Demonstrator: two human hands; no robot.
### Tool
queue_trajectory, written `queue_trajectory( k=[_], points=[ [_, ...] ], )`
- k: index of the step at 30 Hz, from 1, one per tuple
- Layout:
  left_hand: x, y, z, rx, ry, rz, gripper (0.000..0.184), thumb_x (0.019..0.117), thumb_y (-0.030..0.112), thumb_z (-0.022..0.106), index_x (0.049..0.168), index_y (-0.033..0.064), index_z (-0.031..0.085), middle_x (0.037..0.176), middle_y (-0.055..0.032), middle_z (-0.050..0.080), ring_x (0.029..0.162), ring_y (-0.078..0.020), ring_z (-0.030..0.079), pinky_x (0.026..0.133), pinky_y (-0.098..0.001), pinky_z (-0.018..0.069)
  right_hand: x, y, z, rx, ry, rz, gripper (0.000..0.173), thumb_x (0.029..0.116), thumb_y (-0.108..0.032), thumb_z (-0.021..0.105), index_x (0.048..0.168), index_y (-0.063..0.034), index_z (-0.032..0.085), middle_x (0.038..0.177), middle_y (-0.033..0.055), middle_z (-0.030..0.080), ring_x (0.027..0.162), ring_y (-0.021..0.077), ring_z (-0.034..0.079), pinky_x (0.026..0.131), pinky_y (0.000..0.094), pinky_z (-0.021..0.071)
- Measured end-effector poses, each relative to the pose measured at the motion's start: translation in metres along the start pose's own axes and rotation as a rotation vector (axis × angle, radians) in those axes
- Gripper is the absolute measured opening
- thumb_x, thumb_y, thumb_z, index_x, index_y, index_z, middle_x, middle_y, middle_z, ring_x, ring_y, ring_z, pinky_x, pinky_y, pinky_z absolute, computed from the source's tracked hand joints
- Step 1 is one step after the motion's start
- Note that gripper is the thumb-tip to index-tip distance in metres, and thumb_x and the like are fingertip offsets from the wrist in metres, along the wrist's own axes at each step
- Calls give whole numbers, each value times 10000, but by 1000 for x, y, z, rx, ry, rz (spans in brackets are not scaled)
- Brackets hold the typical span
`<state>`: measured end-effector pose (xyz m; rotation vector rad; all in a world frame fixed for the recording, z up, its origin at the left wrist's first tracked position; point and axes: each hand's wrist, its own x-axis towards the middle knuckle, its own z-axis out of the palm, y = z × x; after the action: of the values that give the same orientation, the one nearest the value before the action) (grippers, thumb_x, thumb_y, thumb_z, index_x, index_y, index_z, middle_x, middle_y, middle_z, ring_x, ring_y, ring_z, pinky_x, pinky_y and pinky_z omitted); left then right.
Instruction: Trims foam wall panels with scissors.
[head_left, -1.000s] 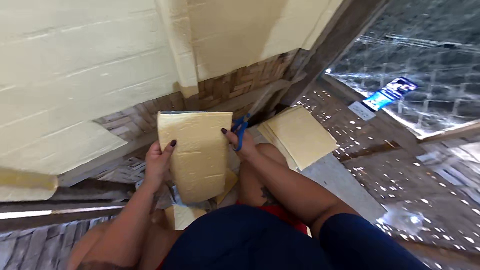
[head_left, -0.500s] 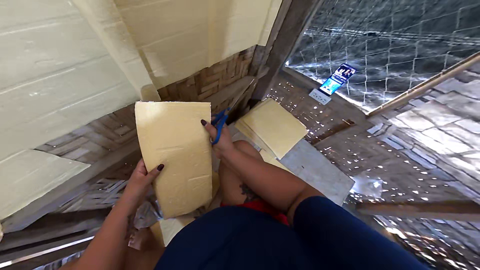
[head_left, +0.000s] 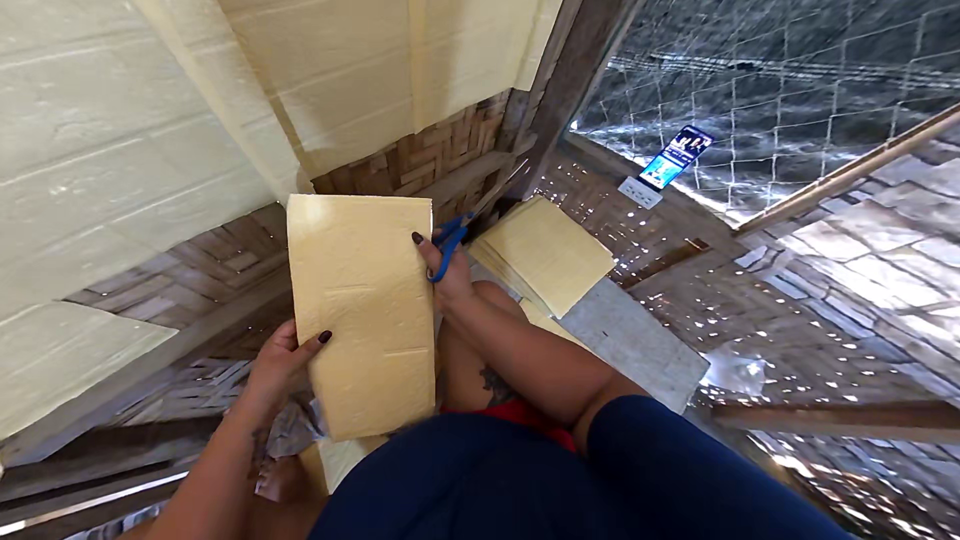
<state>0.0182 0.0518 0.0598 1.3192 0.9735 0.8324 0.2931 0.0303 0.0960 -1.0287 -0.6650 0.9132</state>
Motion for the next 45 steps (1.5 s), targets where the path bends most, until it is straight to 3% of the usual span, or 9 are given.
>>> queue_trajectory(
  k=[5, 13, 20, 28, 33, 40, 42, 44, 45],
  points=[
    [-4, -5, -3, 11, -123, -155, 510, 886, 196, 691, 1335, 57, 492, 1084, 6, 727, 946, -92, 721, 839, -289, 620, 7, -2, -1, 31, 111, 13, 306, 970, -151, 678, 1217, -22, 552, 956, 57, 640, 812, 109, 657, 738, 297, 590],
    [-1, -3, -14, 105, -68, -128, 238, 940, 82, 666, 1173, 51, 631, 969, 9, 754, 846, -79, 732, 775, -272, 626, 15, -2, -3, 71, 142, -31, 230, 975, -123, 666, 1160, -37, 560, 913, 37, 631, 763, 90, 642, 695, 271, 580],
    [-5, 6, -9, 161, -56, -169, 227, 1024, 127, 589, 1235, 46, 565, 967, -5, 726, 808, -74, 718, 738, -268, 621, 21, -6, -6, 16, 242, -41, 299, 987, -145, 660, 1238, -27, 548, 962, 51, 647, 821, 103, 666, 739, 282, 592],
    [-10, 14, -23, 38, 37, -105, 170, 1030, 130, 603, 1193, 79, 601, 931, -42, 729, 740, -115, 706, 670, -292, 612, 22, 5, -10, 86, -68, -35, 330, 1066, -319, 521, 1285, -73, 527, 1051, 26, 672, 949, 136, 676, 834, 354, 592],
    [-19, 27, -23, 78, 87, -17, 191, 1032, 205, 612, 1212, 143, 591, 942, -6, 720, 729, -83, 693, 648, -272, 603, -7, 9, -4, 2, -220, -57, 237, 983, -169, 623, 1199, -99, 555, 991, -43, 697, 886, 68, 686, 792, 287, 602],
    [-22, 37, -14, 56, 65, 80, 215, 1008, 109, 625, 1220, 122, 587, 959, 12, 717, 773, -72, 699, 692, -274, 612, -21, -4, -6, -97, -236, -40, 362, 953, -134, 671, 1254, -2, 521, 1035, 55, 697, 928, 148, 709, 844, 371, 617],
    [-32, 45, -12, -21, -19, 127, 284, 984, 250, 596, 1257, 171, 571, 996, 83, 716, 847, -30, 694, 751, -241, 608, -20, -14, -9, -22, -262, -37, 435, 931, -207, 686, 1278, -27, 495, 1049, 42, 689, 940, 142, 700, 852, 376, 612],
    [-42, 55, -11, -124, -104, 55, 691, 865, 772, 555, 1270, 213, 587, 1017, 119, 738, 921, -10, 701, 804, -235, 607, -18, -23, -8, 130, -345, -30, 482, 897, -296, 734, 1259, -77, 502, 1038, 17, 706, 935, 141, 707, 842, 379, 611],
    [-42, 57, -8, -154, -148, -6, 813, 809, 856, 476, 1256, 191, 612, 1026, 91, 750, 950, -19, 708, 837, -251, 608, -18, -26, -6, 203, -396, -4, 534, 871, -356, 772, 1258, -91, 515, 1041, 17, 716, 937, 147, 711, 840, 386, 612]
  ],
)
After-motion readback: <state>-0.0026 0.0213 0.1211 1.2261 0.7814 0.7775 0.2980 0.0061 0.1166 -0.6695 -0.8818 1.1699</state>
